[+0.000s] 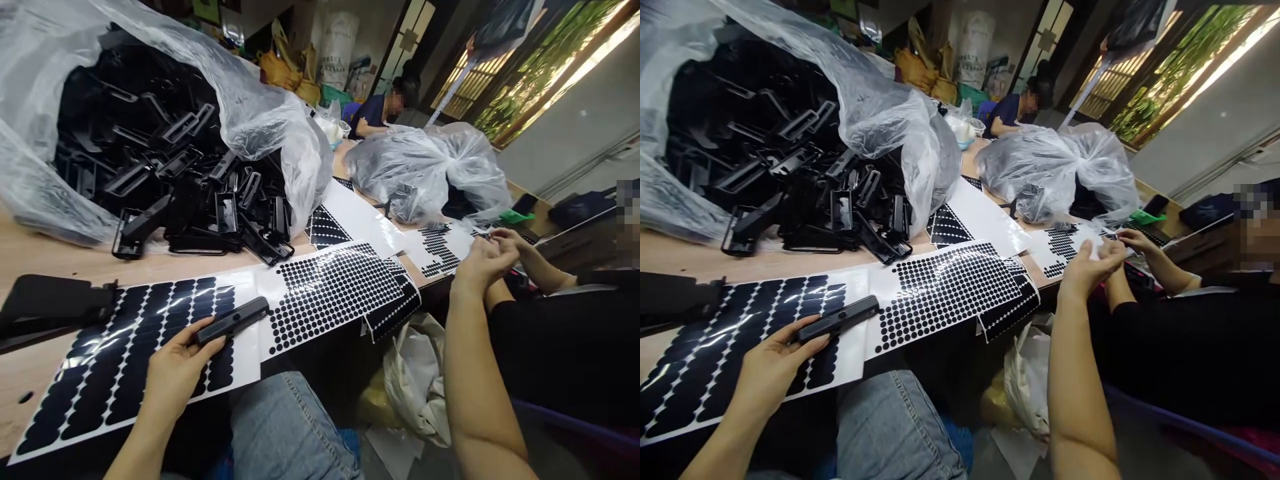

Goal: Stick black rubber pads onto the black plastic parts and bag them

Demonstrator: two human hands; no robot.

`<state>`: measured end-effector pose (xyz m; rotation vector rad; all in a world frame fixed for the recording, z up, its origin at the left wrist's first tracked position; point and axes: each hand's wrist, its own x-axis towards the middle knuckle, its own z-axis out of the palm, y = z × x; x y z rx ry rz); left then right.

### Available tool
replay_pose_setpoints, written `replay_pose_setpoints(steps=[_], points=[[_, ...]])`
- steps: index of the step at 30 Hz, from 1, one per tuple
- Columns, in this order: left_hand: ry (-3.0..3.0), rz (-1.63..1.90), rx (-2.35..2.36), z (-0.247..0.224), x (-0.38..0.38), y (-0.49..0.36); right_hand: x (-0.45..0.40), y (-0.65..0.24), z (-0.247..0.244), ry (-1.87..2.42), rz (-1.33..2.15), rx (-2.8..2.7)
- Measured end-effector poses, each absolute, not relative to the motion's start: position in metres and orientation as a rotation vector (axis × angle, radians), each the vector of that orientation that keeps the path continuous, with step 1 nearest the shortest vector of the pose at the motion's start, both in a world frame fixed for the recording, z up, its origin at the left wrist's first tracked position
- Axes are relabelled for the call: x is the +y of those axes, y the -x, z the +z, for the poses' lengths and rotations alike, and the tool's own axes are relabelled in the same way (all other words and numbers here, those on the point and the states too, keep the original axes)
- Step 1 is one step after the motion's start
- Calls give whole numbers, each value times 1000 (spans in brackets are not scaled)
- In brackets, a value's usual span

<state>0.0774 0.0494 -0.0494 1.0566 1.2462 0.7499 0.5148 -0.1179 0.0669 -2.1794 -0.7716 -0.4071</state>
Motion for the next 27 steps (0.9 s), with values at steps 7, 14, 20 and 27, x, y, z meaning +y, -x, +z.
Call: replay_pose_setpoints(steps=[7, 14, 20, 27], points=[[-1082, 703, 1220, -33, 45, -72, -19, -364, -11, 1803, 545, -1022], [-1176, 670, 1147, -34, 40, -57, 75, -234, -13, 2019, 739, -1357], [-1147, 722, 1080, -51, 40, -56, 82, -199, -23, 2298, 639, -1275], [-1148, 742, 1051, -49, 37, -55, 75, -197, -20, 2195, 559, -1355]])
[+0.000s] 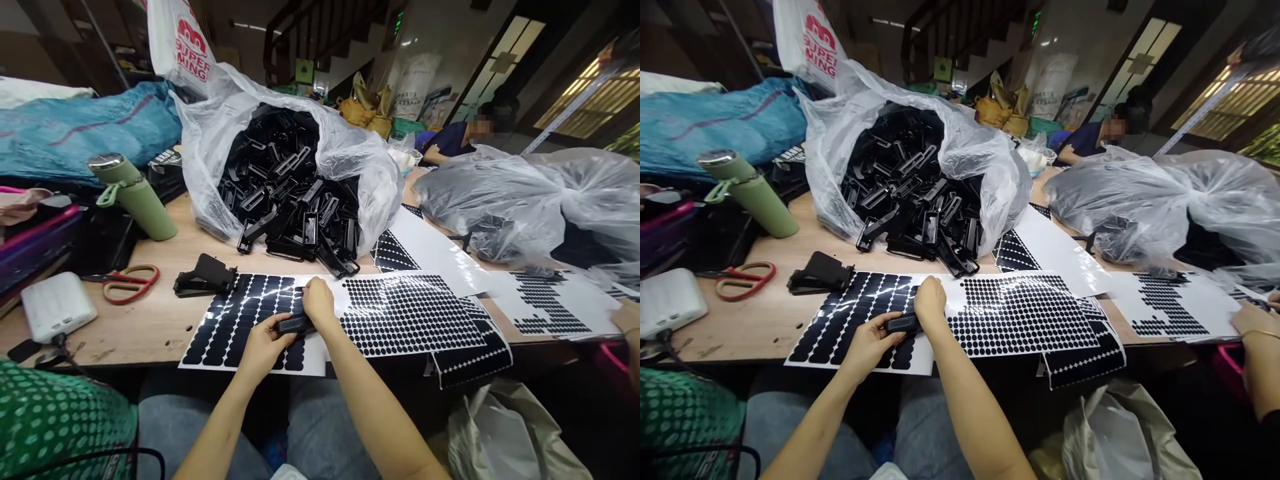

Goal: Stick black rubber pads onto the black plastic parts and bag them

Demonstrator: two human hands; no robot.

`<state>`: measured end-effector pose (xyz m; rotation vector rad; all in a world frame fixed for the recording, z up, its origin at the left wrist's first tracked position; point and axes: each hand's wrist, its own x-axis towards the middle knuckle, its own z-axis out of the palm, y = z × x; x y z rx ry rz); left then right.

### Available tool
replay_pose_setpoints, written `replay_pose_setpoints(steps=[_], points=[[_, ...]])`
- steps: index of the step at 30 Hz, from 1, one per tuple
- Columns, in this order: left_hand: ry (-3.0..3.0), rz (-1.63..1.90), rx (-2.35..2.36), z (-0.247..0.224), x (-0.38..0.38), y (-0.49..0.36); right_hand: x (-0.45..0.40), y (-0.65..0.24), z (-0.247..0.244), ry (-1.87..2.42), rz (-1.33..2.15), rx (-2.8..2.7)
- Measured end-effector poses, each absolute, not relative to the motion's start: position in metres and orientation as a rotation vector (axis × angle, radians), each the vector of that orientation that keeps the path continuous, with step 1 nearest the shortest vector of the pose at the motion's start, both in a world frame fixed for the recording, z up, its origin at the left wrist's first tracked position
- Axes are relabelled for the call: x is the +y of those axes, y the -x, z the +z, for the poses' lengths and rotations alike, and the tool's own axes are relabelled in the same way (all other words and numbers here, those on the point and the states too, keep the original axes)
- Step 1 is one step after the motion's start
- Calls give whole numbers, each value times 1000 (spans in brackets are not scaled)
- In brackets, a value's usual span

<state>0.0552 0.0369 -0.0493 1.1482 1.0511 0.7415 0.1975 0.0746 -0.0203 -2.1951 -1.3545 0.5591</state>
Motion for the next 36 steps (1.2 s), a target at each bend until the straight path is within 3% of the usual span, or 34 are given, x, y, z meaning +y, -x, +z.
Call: replay_pose_setpoints(steps=[5, 12, 36], points=[[-1127, 742, 1062, -51, 36, -55, 58, -199, -10, 1991, 600, -1412], [-1178, 769, 1094, -54, 32, -56, 10, -212, -8, 1664, 1131, -1347], [-1195, 852, 1083, -57, 25, -58, 4, -201, -15, 1786, 1007, -1369]])
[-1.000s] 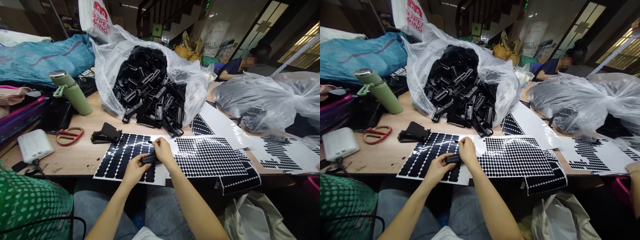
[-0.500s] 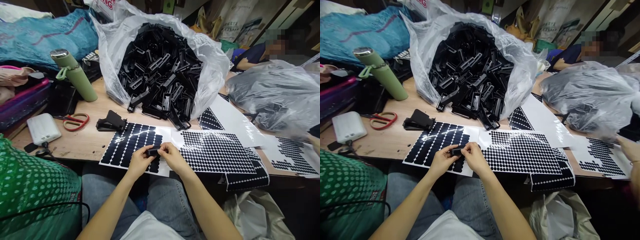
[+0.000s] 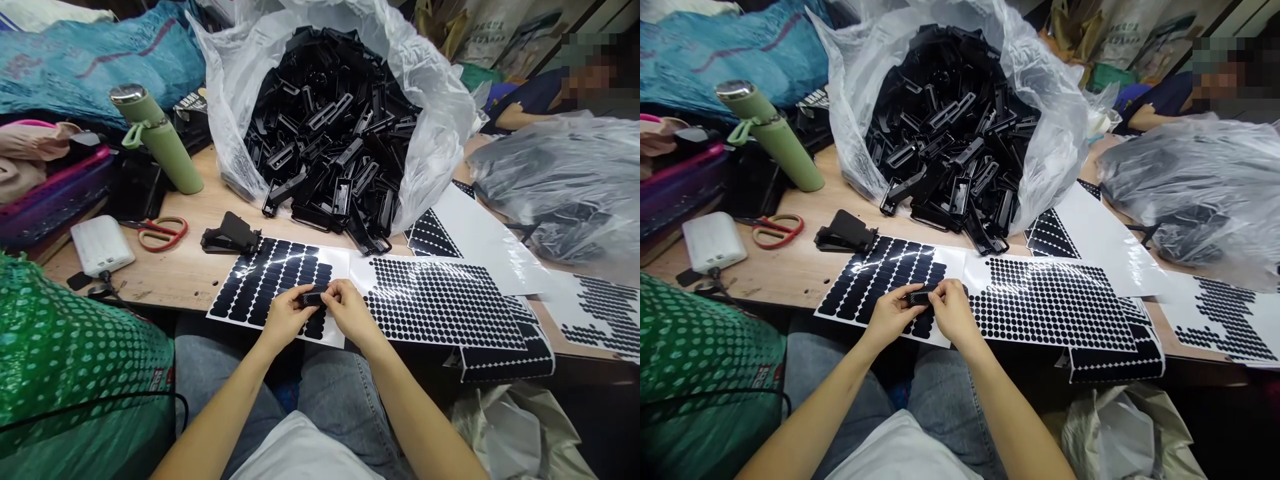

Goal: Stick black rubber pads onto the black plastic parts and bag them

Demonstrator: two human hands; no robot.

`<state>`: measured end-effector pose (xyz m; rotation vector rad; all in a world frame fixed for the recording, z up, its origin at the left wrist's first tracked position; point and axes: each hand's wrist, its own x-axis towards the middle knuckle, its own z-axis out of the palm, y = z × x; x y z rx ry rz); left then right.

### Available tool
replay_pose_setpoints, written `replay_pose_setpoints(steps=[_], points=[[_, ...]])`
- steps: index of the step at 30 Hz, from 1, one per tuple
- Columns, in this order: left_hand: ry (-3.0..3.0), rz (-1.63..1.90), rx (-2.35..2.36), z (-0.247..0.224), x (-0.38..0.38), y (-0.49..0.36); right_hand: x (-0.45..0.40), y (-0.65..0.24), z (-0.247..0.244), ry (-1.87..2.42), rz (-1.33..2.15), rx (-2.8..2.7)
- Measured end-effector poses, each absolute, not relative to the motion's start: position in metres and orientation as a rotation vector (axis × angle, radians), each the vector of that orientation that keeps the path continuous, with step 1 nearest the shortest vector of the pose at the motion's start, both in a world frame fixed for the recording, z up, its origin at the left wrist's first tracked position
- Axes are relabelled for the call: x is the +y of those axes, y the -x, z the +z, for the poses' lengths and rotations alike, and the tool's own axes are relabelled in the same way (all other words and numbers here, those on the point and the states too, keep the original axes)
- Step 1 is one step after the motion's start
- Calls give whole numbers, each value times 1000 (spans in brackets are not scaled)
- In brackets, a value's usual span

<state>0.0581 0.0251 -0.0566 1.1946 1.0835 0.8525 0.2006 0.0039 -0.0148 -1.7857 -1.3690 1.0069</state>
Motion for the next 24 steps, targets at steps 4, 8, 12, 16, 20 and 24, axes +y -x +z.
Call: replay_pose_setpoints(steps=[4, 8, 12, 16, 20, 24], points=[[-1184, 856, 1083, -56, 24, -59, 3, -200, -18, 1786, 989, -1367], [-1159, 865, 1085, -55, 23, -59, 2, -199, -19, 1780, 969, -1362], [-1162, 869, 1076, -58, 25, -58, 2, -196, -19, 1788, 916, -1365], [-1183, 875, 1104, -64, 24, -62, -1, -195, -26, 1842, 768, -1344], [-1191, 863, 1170, -47, 15, -59, -9, -199, -29, 1941, 508, -1201], [-1519, 1286, 1416, 25, -8, -15, -12, -202, -12, 1867, 480, -1058]])
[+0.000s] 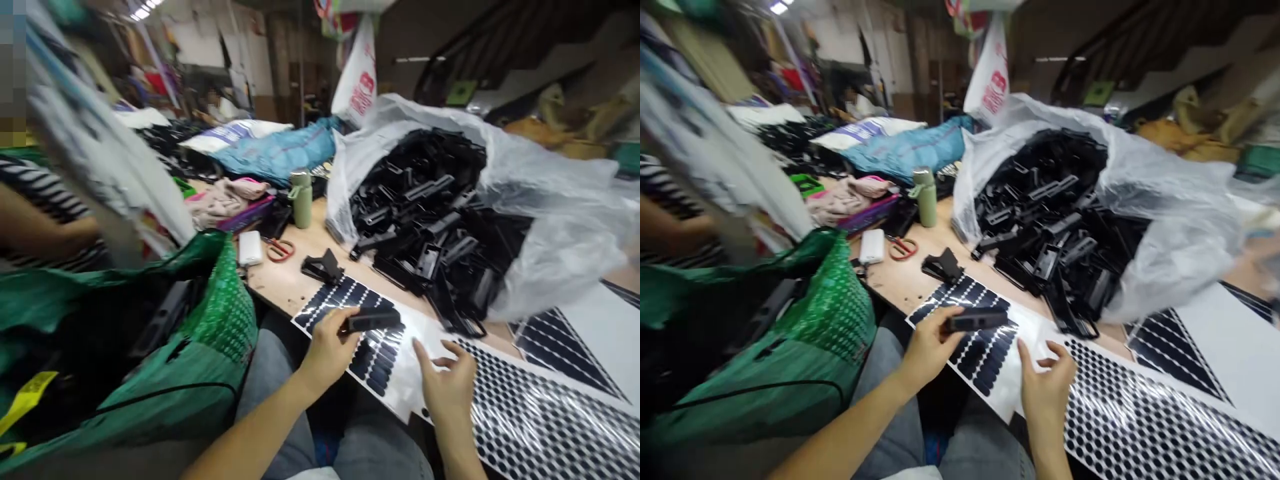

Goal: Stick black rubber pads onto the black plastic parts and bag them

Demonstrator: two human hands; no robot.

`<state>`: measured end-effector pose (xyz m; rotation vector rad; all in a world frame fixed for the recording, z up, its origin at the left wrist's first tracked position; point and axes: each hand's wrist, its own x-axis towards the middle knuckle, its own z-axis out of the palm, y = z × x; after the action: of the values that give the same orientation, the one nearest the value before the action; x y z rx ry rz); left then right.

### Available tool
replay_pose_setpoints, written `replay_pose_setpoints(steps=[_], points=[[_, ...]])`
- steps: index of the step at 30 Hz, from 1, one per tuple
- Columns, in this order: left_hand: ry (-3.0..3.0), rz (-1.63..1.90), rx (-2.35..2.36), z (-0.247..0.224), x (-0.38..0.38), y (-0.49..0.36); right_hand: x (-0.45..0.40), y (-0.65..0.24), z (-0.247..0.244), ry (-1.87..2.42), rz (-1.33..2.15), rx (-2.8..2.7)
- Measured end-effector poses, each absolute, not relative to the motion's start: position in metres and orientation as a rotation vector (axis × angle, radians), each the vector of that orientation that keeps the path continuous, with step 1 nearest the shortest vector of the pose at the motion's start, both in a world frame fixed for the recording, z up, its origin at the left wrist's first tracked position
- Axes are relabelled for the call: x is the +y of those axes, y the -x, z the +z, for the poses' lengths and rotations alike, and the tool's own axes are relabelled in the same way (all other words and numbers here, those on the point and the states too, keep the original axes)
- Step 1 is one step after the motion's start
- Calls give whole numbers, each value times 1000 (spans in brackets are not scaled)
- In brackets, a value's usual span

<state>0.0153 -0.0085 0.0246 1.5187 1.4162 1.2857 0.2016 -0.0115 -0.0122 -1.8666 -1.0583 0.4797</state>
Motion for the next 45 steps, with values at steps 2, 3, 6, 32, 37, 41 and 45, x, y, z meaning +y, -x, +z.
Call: replay_pose_setpoints(steps=[2, 3, 6, 32, 37, 41, 45], points=[[-1661, 1559, 1753, 70, -32, 24, -13, -200, -1, 1859, 582, -1019], [-1657, 1664, 1990, 90, -45, 46, -15, -199, 3, 1842, 630, -1020], [-1506, 1659, 2655, 128, -78, 110, -23, -196, 8, 1758, 731, -1047], [-2662, 632, 1480, -15, 206, -95, 21, -300, -29, 2057, 418, -1354], [-2391, 735, 1411, 10, 165, -74, 67, -308, -43, 2178, 460, -1401], [-1574, 657, 1012, 24, 116, -62, 58, -309, -32, 2189, 508, -1420], [-1026, 374, 800, 12, 84, -56, 27, -283, 2, 1899, 717, -1438]])
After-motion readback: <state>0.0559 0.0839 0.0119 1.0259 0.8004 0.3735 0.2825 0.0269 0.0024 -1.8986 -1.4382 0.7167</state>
